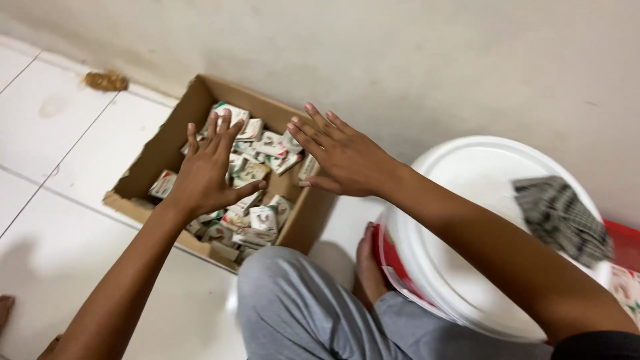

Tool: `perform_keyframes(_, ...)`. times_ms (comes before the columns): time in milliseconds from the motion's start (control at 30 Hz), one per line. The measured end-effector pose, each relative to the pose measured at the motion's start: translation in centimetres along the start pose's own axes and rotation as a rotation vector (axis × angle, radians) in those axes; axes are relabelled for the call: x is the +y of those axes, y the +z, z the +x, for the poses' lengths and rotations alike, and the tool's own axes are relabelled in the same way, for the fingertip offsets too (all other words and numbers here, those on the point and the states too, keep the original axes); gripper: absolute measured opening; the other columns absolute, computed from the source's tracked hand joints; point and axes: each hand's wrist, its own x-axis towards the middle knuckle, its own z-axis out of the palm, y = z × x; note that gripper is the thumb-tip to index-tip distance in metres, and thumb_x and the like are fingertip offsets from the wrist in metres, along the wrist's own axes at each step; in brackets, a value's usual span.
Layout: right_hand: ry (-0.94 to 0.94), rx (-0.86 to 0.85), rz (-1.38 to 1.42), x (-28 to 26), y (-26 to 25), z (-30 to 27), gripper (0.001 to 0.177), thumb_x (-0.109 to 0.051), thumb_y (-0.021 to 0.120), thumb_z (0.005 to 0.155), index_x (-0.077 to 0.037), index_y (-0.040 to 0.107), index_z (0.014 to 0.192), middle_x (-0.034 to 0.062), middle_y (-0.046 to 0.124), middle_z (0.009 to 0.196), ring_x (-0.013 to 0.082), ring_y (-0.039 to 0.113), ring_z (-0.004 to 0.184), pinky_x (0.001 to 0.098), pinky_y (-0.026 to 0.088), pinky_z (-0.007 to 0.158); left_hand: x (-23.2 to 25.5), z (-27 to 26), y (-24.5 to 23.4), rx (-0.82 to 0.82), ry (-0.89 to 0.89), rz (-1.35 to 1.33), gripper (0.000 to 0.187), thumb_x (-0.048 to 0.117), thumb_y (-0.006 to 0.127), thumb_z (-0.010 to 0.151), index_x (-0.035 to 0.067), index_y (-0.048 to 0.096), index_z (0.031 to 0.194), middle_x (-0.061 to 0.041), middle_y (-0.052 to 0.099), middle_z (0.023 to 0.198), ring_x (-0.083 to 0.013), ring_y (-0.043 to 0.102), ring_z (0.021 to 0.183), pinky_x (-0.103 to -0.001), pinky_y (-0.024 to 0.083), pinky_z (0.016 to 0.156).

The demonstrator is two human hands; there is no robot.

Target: Cleaning small product boxes with a cloth and organizing them into a tray

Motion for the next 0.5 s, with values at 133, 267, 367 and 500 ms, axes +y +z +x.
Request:
perform_keyframes(133,-0.059,-0.118,-0.102,0.0,4.9,6.4,0.084,-0.054,0.052,0.084,-0.002,0.021,0.143,0.0153,0.031,0.145,0.0355,0.016,0.137,0.0464,0.021,0.11,-7.4,-1.1,3.5,-0.18,-0.137,0.028,0.104,0.058,0.067,0.063,0.011,0.022,0.143,-0.018,0.021,0.149,-0.0361,0.016,0.137,-0.058,0.001,0.108)
perform_keyframes(267,0.001,-0.235,-0.13,-0.1,10.3,11.8,0.085,-0.057,0.051,0.082,-0.003,0.022,0.142,0.0147,0.032,0.144,0.0332,0.017,0.138,0.0475,0.019,0.11,-12.7,-1.3,7.4,-0.325,-0.27,0.032,0.109,0.056,0.072,0.057,0.011,0.021,0.143,-0.018,0.021,0.149,-0.0357,0.014,0.138,-0.06,0.007,0.108)
perform_keyframes(367,0.055,-0.341,-0.088,-0.5,14.7,14.0,0.087,-0.059,0.049,0.08,-0.005,0.021,0.142,0.0141,0.032,0.145,0.0324,0.017,0.138,0.0478,0.019,0.11,-15.9,-1.6,12.1,-0.413,-0.299,0.038,0.112,0.056,0.073,0.055,0.014,0.018,0.143,-0.015,0.017,0.15,-0.0331,0.013,0.139,-0.06,0.006,0.109)
perform_keyframes(500,0.105,-0.446,0.056,-1.7,17.7,15.6,0.085,-0.052,0.054,0.081,-0.002,0.022,0.142,0.0166,0.03,0.145,0.0344,0.016,0.138,0.0482,0.019,0.11,-18.2,-0.8,14.4,-0.548,-0.293,0.103,0.115,0.049,0.075,0.054,0.013,0.014,0.144,-0.015,0.011,0.152,-0.0336,0.01,0.14,-0.061,0.0,0.109)
